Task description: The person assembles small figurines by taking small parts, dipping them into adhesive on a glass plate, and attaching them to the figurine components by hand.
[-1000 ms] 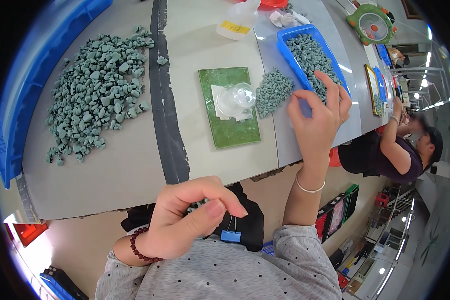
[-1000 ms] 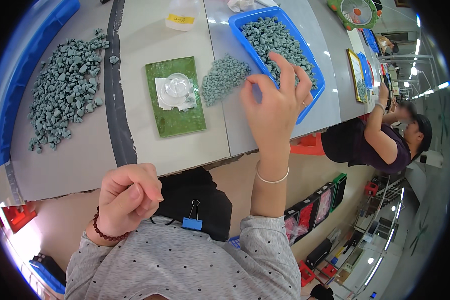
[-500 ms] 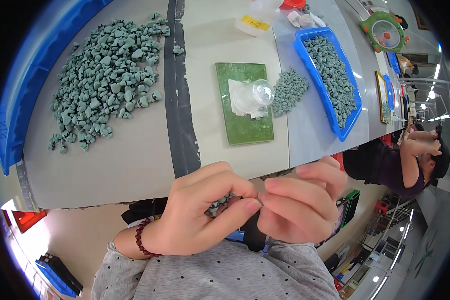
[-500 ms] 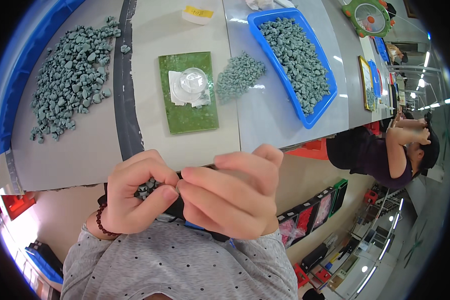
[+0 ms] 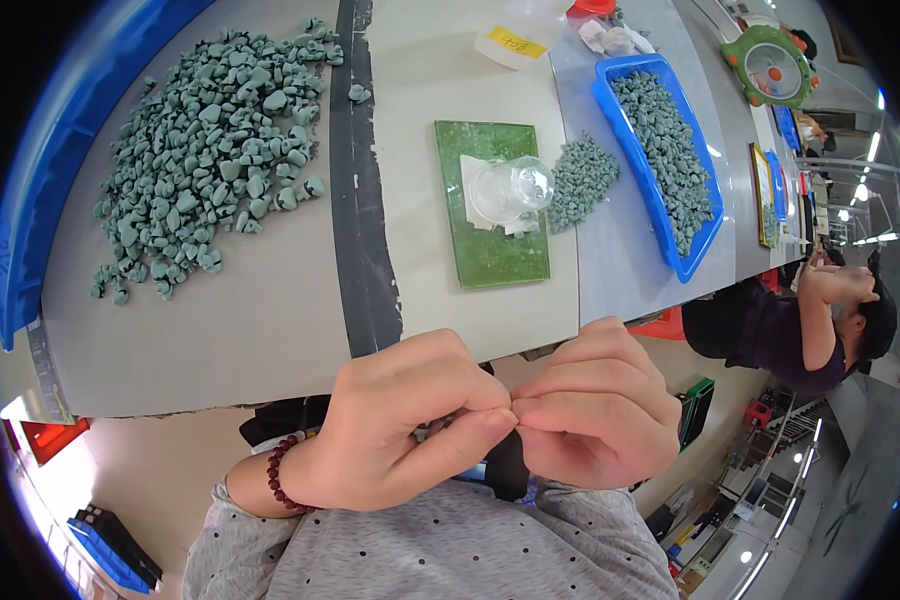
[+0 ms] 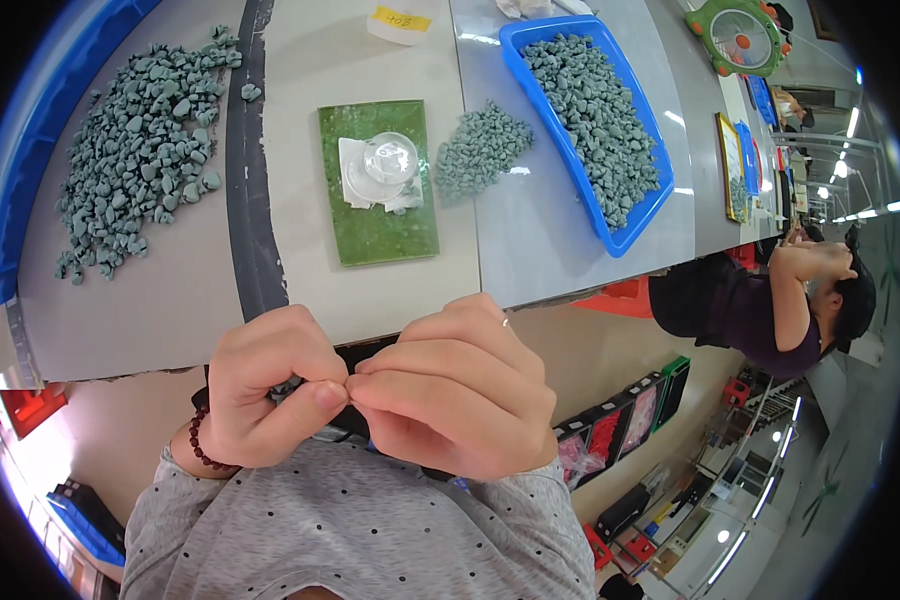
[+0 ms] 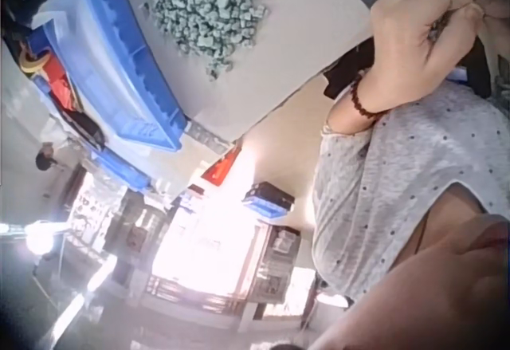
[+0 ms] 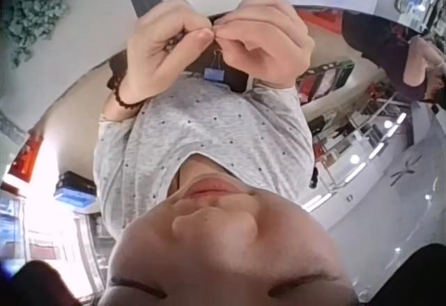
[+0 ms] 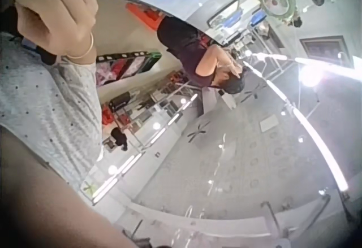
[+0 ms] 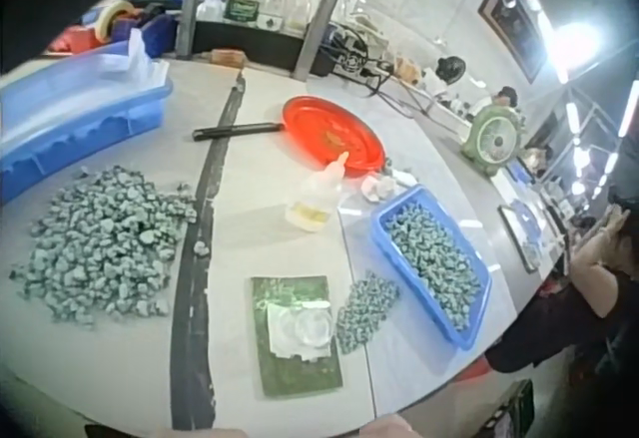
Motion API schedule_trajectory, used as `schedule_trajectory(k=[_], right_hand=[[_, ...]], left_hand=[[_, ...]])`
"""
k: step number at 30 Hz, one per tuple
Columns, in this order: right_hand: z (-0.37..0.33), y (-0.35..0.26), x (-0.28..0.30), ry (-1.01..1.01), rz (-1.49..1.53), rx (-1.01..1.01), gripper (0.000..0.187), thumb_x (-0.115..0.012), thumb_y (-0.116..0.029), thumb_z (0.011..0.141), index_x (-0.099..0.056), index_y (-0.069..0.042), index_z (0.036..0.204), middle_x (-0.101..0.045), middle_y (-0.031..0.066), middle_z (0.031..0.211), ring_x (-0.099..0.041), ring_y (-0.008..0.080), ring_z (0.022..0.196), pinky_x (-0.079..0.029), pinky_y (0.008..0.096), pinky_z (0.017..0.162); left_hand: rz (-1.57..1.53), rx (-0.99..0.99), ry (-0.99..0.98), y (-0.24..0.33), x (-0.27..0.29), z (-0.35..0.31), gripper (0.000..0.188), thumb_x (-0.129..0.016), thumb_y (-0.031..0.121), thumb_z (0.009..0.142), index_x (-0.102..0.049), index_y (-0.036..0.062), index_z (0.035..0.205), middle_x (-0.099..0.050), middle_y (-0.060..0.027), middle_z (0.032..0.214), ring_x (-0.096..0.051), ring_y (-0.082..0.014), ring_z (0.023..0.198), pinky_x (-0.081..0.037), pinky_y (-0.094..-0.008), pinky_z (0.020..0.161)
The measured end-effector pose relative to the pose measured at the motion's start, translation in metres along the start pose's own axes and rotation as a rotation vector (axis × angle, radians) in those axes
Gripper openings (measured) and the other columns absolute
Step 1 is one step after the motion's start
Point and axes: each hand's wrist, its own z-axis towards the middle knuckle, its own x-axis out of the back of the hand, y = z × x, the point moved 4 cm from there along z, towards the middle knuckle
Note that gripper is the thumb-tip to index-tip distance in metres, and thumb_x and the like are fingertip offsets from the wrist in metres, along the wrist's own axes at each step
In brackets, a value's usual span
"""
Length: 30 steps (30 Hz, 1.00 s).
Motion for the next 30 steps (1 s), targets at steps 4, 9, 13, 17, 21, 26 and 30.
schedule_trajectory(k=[4,9,13,17,21,26,30], right_hand=[[0.005,0.003,0.004,0.121,-0.11,0.027,0.025,-0.068,0.005,0.051,-0.065,0.0,0.076,-0.063,0.007,0.07,-0.057,0.0197,0.06,-0.043,0.028,0.056],[0.026,0.042,0.014,0.262,-0.524,0.153,0.016,-0.065,0.011,0.061,-0.061,0.004,0.075,-0.063,0.0096,0.073,-0.058,0.0223,0.066,-0.045,0.0303,0.061],[0.035,0.049,0.001,0.199,-0.552,0.215,0.019,-0.066,0.012,0.06,-0.062,0.002,0.076,-0.064,0.0086,0.074,-0.059,0.0223,0.069,-0.047,0.0294,0.063],[0.036,0.051,-0.001,0.172,-0.63,0.249,0.02,-0.068,0.009,0.059,-0.063,0.0,0.075,-0.064,0.0072,0.074,-0.059,0.0224,0.068,-0.047,0.0294,0.062],[0.038,0.048,0.0,0.121,-0.674,0.264,0.02,-0.068,0.009,0.058,-0.063,-0.001,0.075,-0.064,0.0067,0.074,-0.059,0.0225,0.068,-0.047,0.0303,0.062],[0.038,0.043,0.001,0.146,-0.69,0.271,0.021,-0.068,0.008,0.057,-0.062,-0.002,0.075,-0.062,0.0066,0.073,-0.058,0.0228,0.068,-0.045,0.0302,0.062],[0.022,0.019,0.007,0.269,-0.356,0.085,0.019,-0.063,0.008,0.056,-0.06,-0.002,0.072,-0.061,0.0067,0.07,-0.057,0.0213,0.063,-0.044,0.03,0.058]], left_hand=[[-0.028,0.003,0.061,-0.003,0.0,0.0,0.009,-0.057,0.009,0.082,-0.059,0.0025,0.076,-0.056,-0.0024,0.067,-0.047,-0.0127,0.059,-0.036,-0.0248,0.052],[-0.569,0.334,0.097,-0.003,-0.003,-0.006,0.024,-0.047,0.016,0.088,-0.062,-0.0026,0.091,-0.057,-0.0055,0.07,-0.039,-0.005,0.053,-0.03,-0.0194,0.048],[-0.69,0.362,0.023,-0.003,-0.004,-0.009,0.024,-0.046,0.015,0.09,-0.061,-0.0031,0.095,-0.059,-0.0073,0.071,-0.036,-0.0035,0.049,-0.028,-0.0177,0.045],[-0.763,0.36,-0.01,-0.004,-0.002,-0.01,0.023,-0.046,0.015,0.091,-0.058,-0.0021,0.098,-0.06,-0.0099,0.074,-0.033,-0.0034,0.047,-0.026,-0.0186,0.043],[-0.743,0.363,-0.02,-0.004,-0.001,-0.009,0.02,-0.047,0.017,0.091,-0.057,-0.0008,0.094,-0.061,-0.0116,0.075,-0.034,-0.0038,0.047,-0.027,-0.0185,0.043],[-0.845,0.362,0.052,-0.004,0.002,-0.011,0.014,-0.053,0.013,0.088,-0.056,0.0007,0.094,-0.06,-0.0086,0.081,-0.046,-0.0058,0.062,-0.035,-0.0199,0.056],[-0.686,0.174,0.026,-0.016,0.007,-0.018,0.012,-0.061,0.001,0.082,-0.059,-0.0002,0.093,-0.061,-0.0063,0.089,-0.057,-0.0084,0.078,-0.042,-0.022,0.069]])
